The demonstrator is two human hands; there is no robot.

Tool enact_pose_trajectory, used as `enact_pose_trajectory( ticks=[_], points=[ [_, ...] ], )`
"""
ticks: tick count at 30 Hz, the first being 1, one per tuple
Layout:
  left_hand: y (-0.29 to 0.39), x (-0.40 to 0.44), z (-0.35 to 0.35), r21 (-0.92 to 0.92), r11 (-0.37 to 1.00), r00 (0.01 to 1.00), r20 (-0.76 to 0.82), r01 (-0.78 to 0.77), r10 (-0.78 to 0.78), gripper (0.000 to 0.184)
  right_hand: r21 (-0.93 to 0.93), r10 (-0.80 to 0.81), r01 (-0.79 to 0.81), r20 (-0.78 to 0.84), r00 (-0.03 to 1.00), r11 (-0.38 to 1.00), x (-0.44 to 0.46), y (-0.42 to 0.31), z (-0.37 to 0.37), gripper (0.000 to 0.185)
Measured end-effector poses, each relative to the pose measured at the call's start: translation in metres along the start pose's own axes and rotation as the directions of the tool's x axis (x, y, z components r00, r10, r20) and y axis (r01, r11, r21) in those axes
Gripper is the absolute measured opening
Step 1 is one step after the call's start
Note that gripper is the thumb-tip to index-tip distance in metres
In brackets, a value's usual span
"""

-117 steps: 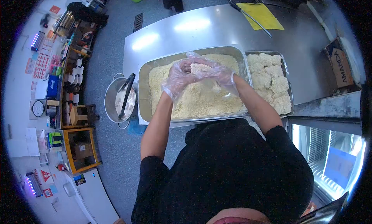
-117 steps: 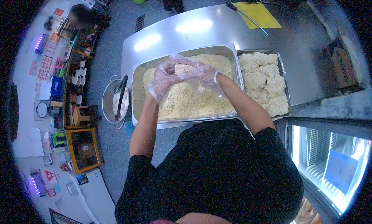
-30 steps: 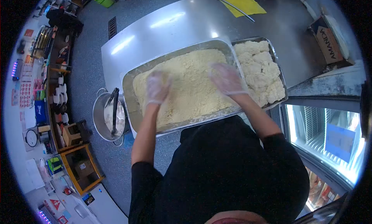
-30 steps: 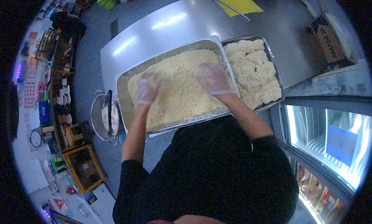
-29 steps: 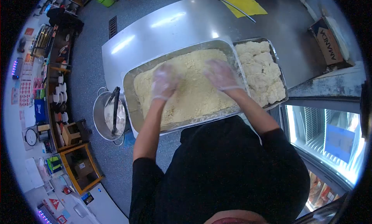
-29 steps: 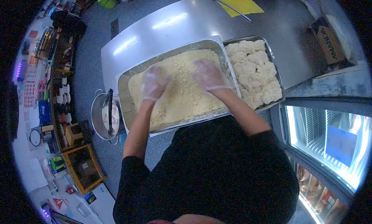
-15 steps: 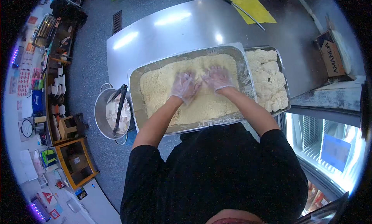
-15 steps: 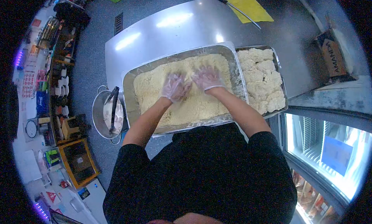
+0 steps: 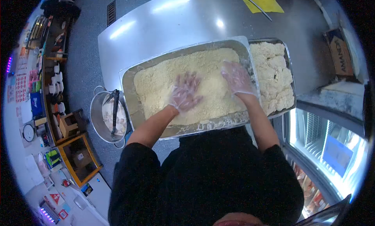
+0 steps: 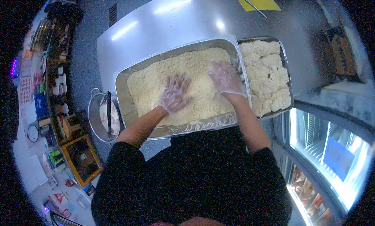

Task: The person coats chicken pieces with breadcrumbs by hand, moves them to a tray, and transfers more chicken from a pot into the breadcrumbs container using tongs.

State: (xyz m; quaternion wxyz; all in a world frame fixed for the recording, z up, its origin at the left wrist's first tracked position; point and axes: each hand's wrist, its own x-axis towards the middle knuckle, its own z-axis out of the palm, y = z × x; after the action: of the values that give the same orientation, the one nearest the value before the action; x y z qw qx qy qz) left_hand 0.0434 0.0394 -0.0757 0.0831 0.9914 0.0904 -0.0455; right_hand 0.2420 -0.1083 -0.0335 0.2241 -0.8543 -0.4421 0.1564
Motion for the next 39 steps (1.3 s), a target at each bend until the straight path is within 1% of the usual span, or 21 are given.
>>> enact_pose_trajectory(
  ticks=[1, 5, 11, 13, 16, 19, 20, 21, 22, 25, 26, 27, 28, 29, 30, 31, 33, 34, 36, 38, 39],
  points=[
    [-0.002, 0.005, 0.004, -0.007, 1.0, 1.0, -0.001, 0.016, -0.016, 0.075, 0.028, 0.028, -0.025, -0.08, 0.996, 0.999, 0.0, 0.003, 0.001, 0.045],
    [0.004, 0.002, 0.005, -0.003, 1.0, 0.998, 0.061, 0.0, 0.001, 0.078, 0.217, 0.093, -0.105, 0.064, 0.994, 0.97, 0.002, 0.012, 0.012, 0.045],
    [0.017, 0.047, 0.018, -0.043, 0.995, 0.994, 0.066, -0.088, 0.091, 0.081, 0.161, 0.05, -0.037, -0.082, 0.995, 0.986, 0.015, 0.021, -0.001, 0.036],
    [0.017, 0.05, 0.014, -0.066, 0.995, 0.985, 0.149, -0.075, 0.084, 0.081, -0.335, -0.464, 0.38, -0.221, 0.858, 0.862, 0.007, 0.047, 0.02, 0.032],
    [0.017, 0.047, 0.004, -0.006, 0.997, 0.984, 0.162, -0.08, 0.08, 0.081, -0.411, -0.44, 0.338, -0.185, 0.879, 0.847, 0.0, 0.035, 0.011, 0.034],
    [0.007, 0.032, 0.003, 0.044, 0.995, 0.995, 0.044, 0.087, -0.089, 0.081, -0.328, -0.483, 0.404, -0.212, 0.85, 0.854, 0.001, 0.044, 0.016, 0.034],
    [-0.006, 0.027, 0.009, 0.093, 0.99, 0.993, 0.05, 0.102, -0.107, 0.081, -0.329, -0.473, 0.395, -0.206, 0.856, 0.858, -0.004, 0.041, 0.015, 0.034],
    [-0.016, 0.026, 0.014, 0.142, 0.983, 0.991, 0.048, 0.118, -0.126, 0.081, -0.015, -0.144, 0.144, -0.158, 0.977, 0.99, 0.0, 0.021, 0.001, 0.036],
    [-0.014, 0.033, -0.004, 0.038, 0.983, 0.957, 0.223, 0.18, -0.184, 0.08, 0.264, 0.178, -0.168, -0.013, 0.984, 0.95, 0.005, 0.011, -0.007, 0.038],
    [-0.014, 0.037, 0.005, 0.076, 0.988, 0.979, 0.145, 0.135, -0.145, 0.079, 0.15, 0.069, -0.053, -0.107, 0.992, 0.987, 0.012, 0.017, 0.001, 0.044],
    [-0.013, 0.037, 0.007, 0.056, 0.986, 0.974, 0.159, 0.156, -0.163, 0.08, 0.335, 0.239, -0.242, 0.051, 0.97, 0.91, 0.01, 0.009, -0.014, 0.041],
    [-0.008, 0.027, 0.013, 0.045, 0.984, 0.964, 0.198, 0.17, -0.176, 0.08, 0.34, 0.247, -0.264, 0.094, 0.965, 0.903, -0.002, 0.016, -0.006, 0.041],
    [-0.008, 0.025, 0.015, 0.05, 0.986, 0.976, 0.143, 0.157, -0.163, 0.079, -0.022, -0.053, 0.052, -0.045, 0.998, 0.998, -0.003, 0.033, 0.003, 0.04],
    [-0.016, 0.033, 0.01, 0.076, 0.988, 0.989, 0.054, 0.136, -0.14, 0.079, -0.418, -0.395, 0.323, -0.098, 0.913, 0.849, 0.007, 0.041, 0.011, 0.038],
    [-0.018, 0.031, 0.0, 0.066, 0.989, 0.991, -0.001, 0.135, -0.135, 0.077, -0.047, -0.219, 0.214, -0.267, 0.939, 0.976, 0.008, 0.036, 0.016, 0.034],
    [-0.019, 0.031, -0.016, 0.077, 0.988, 0.991, -0.003, 0.137, -0.137, 0.077, -0.04, -0.221, 0.218, -0.273, 0.936, 0.975, 0.008, 0.038, 0.02, 0.034],
    [-0.021, 0.022, -0.045, -0.253, 0.919, 0.95, 0.007, 0.304, -0.312, 0.074, -0.061, -0.22, 0.212, -0.234, 0.947, 0.975, 0.001, 0.045, 0.025, 0.033],
    [-0.031, 0.011, -0.056, -0.247, 0.919, 0.949, 0.002, 0.306, -0.316, 0.074, -0.058, -0.226, 0.218, -0.239, 0.945, 0.974, 0.004, 0.039, 0.022, 0.033],
    [-0.051, -0.016, -0.078, -0.31, 0.833, 0.887, 0.115, 0.459, -0.446, 0.064, 0.239, 0.162, -0.134, -0.1, 0.982, 0.962, 0.008, 0.025, 0.014, 0.034],
    [-0.043, -0.028, -0.107, -0.201, 0.558, 0.584, 0.434, 0.805, -0.686, 0.054, 0.307, 0.093, -0.043, -0.15, 0.984, 0.951, 0.006, 0.02, 0.004, 0.035],
    [-0.056, -0.047, -0.084, -0.196, 0.561, 0.585, 0.43, 0.804, -0.688, 0.054, 0.362, 0.034, 0.04, -0.197, 0.98, 0.931, 0.003, 0.018, 0.001, 0.036]
  ],
)
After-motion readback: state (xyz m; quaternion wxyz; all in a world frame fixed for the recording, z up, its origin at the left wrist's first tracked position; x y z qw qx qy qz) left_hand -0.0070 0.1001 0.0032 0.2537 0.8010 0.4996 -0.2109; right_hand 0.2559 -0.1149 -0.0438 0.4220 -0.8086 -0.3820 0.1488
